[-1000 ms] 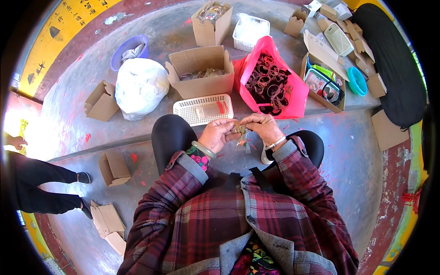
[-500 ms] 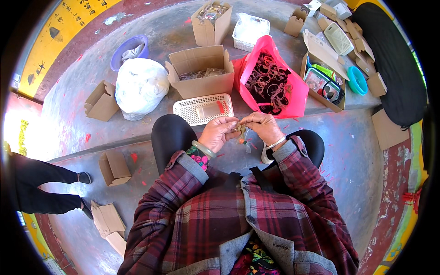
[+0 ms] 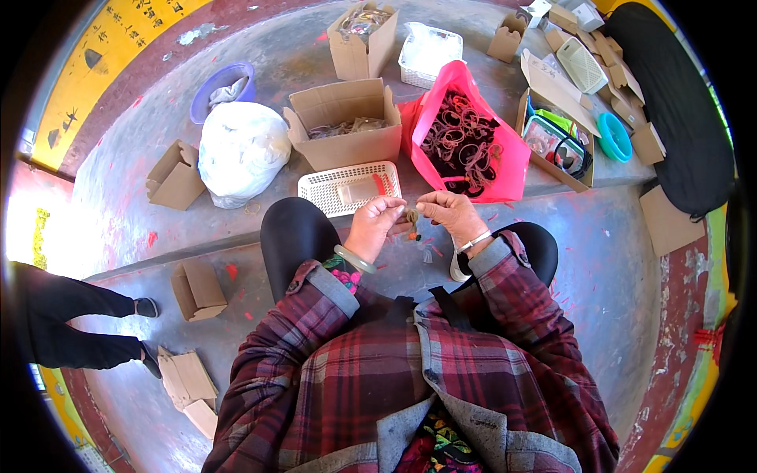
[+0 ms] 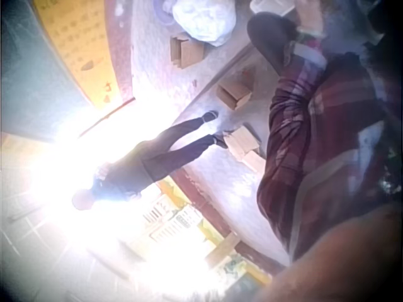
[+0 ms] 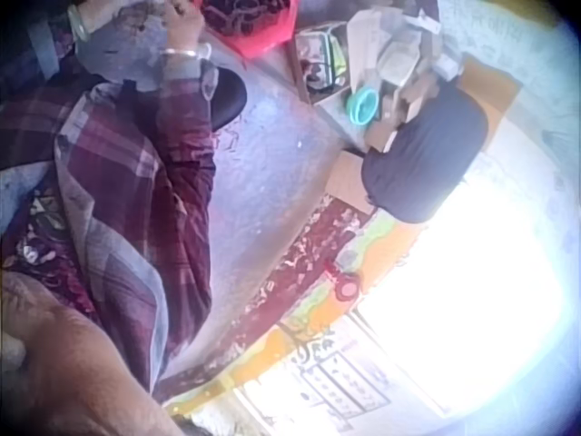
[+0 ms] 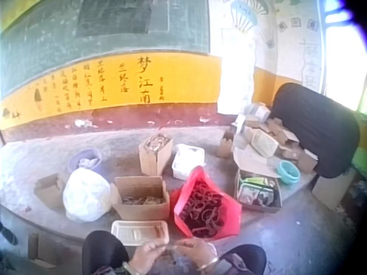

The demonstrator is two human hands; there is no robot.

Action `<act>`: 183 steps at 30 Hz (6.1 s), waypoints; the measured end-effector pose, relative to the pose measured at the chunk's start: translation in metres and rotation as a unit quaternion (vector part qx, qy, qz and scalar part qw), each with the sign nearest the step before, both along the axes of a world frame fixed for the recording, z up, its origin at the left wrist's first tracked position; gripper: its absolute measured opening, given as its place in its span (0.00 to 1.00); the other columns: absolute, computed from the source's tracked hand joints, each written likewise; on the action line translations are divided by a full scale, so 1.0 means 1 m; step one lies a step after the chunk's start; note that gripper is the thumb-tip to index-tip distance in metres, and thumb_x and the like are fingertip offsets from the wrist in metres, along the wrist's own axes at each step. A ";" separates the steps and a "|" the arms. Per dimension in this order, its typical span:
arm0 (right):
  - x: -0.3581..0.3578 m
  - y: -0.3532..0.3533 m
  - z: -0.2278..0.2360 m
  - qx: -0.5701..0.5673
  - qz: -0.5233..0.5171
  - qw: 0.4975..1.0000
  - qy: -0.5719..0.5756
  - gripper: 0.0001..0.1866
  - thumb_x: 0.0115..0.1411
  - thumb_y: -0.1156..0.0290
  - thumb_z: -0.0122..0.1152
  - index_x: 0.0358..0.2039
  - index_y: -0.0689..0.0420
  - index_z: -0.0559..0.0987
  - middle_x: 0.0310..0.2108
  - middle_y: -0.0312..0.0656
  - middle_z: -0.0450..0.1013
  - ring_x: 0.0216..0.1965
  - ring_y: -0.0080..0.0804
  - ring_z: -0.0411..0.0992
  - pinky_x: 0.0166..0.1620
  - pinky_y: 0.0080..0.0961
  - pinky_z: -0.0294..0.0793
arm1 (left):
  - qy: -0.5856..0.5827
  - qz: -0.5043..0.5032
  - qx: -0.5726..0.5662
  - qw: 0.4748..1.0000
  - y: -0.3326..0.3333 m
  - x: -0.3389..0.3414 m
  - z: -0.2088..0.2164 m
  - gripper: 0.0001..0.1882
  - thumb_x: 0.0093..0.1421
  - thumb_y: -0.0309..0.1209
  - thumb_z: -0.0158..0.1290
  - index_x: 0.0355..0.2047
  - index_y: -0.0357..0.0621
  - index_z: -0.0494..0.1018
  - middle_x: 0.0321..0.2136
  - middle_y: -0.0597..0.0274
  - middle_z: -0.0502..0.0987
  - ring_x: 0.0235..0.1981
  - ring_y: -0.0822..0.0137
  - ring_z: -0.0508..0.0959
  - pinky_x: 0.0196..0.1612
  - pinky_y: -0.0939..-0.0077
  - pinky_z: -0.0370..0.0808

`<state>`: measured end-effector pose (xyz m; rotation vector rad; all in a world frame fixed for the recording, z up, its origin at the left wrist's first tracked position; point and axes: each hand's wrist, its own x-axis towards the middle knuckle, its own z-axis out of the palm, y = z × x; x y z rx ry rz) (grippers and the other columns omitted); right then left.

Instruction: The person sits on the floor and repeatedly picks up small red cords from a pink bag, untangles them, and places them into a white basket. The person handles the cords one at a time throughout the clip.

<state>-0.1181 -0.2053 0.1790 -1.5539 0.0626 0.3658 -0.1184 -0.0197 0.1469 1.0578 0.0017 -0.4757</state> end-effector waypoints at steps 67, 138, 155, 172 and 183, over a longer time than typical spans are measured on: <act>-0.008 0.005 -0.003 -0.087 0.025 0.989 -0.117 0.07 0.54 0.72 0.57 0.27 0.64 0.77 0.23 0.32 0.72 0.27 0.15 0.66 0.32 0.16 0.66 | -0.061 -0.027 0.111 0.992 0.001 -0.001 0.020 0.09 0.55 0.32 0.55 0.32 0.39 0.75 0.22 0.69 0.74 0.16 0.83 0.65 0.17 0.90 0.60; -0.004 0.001 -0.010 0.016 0.009 1.000 -0.018 0.09 0.55 0.70 0.57 0.30 0.65 0.78 0.23 0.36 0.73 0.26 0.19 0.68 0.31 0.17 0.67 | -0.010 -0.024 0.100 0.995 0.014 0.002 0.023 0.08 0.58 0.28 0.50 0.33 0.34 0.73 0.26 0.62 0.77 0.27 0.76 0.74 0.32 0.85 0.69; -0.006 0.000 -0.001 -0.080 0.072 0.994 -0.028 0.05 0.51 0.76 0.60 0.26 0.66 0.78 0.24 0.38 0.75 0.27 0.19 0.70 0.33 0.17 0.70 | -0.195 -0.068 0.245 0.947 0.010 -0.001 0.013 0.09 0.58 0.30 0.50 0.31 0.37 0.75 0.23 0.68 0.77 0.21 0.83 0.70 0.23 0.88 0.66; -0.004 0.000 0.000 0.081 -0.150 0.985 0.024 0.07 0.51 0.72 0.61 0.22 0.62 0.77 0.18 0.34 0.71 0.21 0.18 0.64 0.29 0.15 0.62 | 0.055 -0.087 0.027 0.994 0.008 -0.002 0.011 0.18 0.60 0.41 0.47 0.39 0.37 0.71 0.31 0.59 0.77 0.23 0.78 0.74 0.17 0.91 0.59; -0.007 0.001 -0.006 0.087 -0.161 0.983 0.010 0.07 0.51 0.70 0.63 0.23 0.60 0.78 0.19 0.35 0.72 0.21 0.18 0.65 0.27 0.15 0.62 | 0.056 -0.100 0.044 0.992 0.007 0.000 0.017 0.09 0.57 0.30 0.50 0.34 0.38 0.72 0.29 0.58 0.78 0.25 0.79 0.76 0.14 0.91 0.54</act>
